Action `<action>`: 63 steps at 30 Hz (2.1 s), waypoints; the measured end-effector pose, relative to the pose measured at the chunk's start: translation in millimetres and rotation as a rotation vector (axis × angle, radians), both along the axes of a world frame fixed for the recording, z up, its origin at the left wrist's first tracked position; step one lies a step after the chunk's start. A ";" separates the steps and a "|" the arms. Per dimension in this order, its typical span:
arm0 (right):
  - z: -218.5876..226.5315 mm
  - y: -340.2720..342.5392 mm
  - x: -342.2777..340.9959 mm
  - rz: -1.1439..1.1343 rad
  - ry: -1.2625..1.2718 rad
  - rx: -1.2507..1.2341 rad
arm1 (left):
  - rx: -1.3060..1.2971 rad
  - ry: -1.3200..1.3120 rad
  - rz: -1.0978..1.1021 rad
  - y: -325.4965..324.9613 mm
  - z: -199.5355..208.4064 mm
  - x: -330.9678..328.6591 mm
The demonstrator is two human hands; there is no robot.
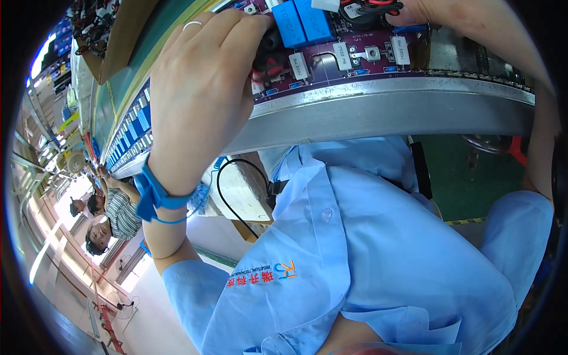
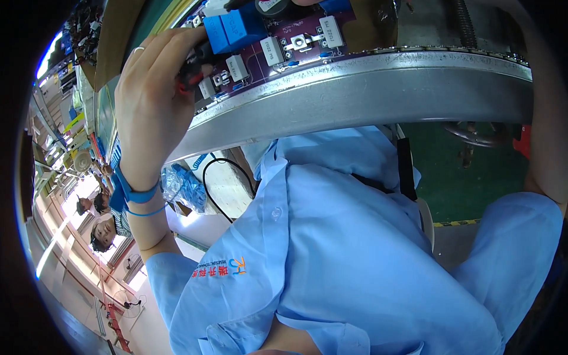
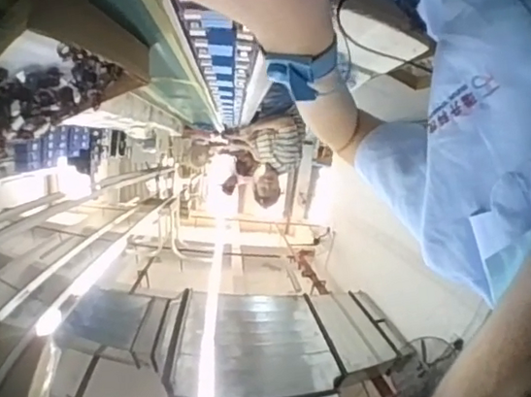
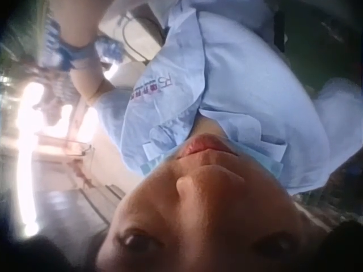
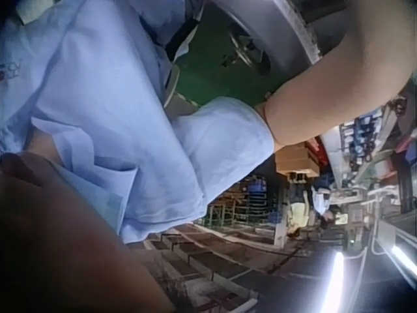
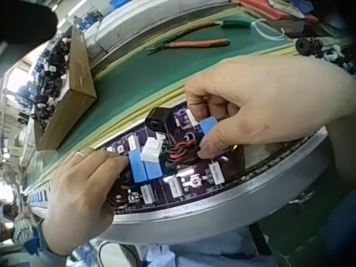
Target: The person assembles circuit boards on an assembly line by taking electronic components from a box, trimming component leads with pliers, and inserting the components into the circuit boards by hand.
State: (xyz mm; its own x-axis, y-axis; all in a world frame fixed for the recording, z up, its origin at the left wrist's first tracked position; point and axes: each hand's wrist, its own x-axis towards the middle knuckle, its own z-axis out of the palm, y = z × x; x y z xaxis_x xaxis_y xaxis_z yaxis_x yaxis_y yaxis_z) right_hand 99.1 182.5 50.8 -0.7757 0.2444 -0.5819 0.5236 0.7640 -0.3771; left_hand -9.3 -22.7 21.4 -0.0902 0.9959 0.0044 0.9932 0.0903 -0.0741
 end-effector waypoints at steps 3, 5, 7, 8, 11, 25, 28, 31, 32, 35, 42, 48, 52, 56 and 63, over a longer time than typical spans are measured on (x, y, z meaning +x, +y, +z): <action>3.9 0.0 -4.3 -0.020 -0.015 -0.012 | 0.011 -0.034 -0.039 1.4 -1.1 -7.9; 8.2 -0.8 -4.2 -0.038 -0.025 -0.010 | -0.001 -0.030 -0.033 4.1 -0.2 -10.1; 15.5 -4.1 -2.2 -0.076 -0.015 -0.048 | -0.007 -0.020 -0.050 6.6 9.1 -12.3; 21.9 -5.8 -1.4 -0.115 -0.001 -0.088 | -0.008 0.001 -0.033 9.2 22.9 -7.8; 12.7 5.4 2.7 -0.136 0.083 -0.094 | -0.103 -0.084 0.039 27.0 19.5 -9.3; -15.2 94.2 21.4 -0.276 0.760 -0.025 | 0.470 -0.115 -0.040 72.7 -18.0 33.4; -25.7 104.6 12.6 -0.249 0.889 -0.060 | 0.579 -0.212 0.017 49.8 -2.7 26.4; -20.8 102.9 3.9 -0.267 0.936 -0.156 | 0.676 -0.270 0.124 -3.0 12.4 8.5; -14.0 99.7 0.9 -0.257 0.933 -0.151 | 0.728 -0.286 0.172 -21.7 16.0 2.2; -5.1 79.8 -30.4 -0.015 0.902 -0.165 | 0.749 -0.246 0.391 -97.1 14.6 -15.1; 22.9 -20.8 -152.4 0.604 1.070 0.106 | 0.593 0.059 0.848 -194.3 -18.0 -10.6; 9.3 -97.9 -253.5 0.834 1.088 0.329 | 0.526 0.015 0.918 -188.2 -26.7 -4.4; 0.5 -128.7 -285.2 0.914 0.887 0.504 | 0.549 -0.105 0.854 -187.7 -25.6 -2.6; -5.2 -119.7 -296.4 0.790 0.830 0.369 | 0.496 -0.187 0.763 -172.0 -25.0 2.9; 27.2 -63.1 -272.6 0.332 0.753 -0.440 | 0.469 -0.280 0.539 -125.2 -20.8 15.3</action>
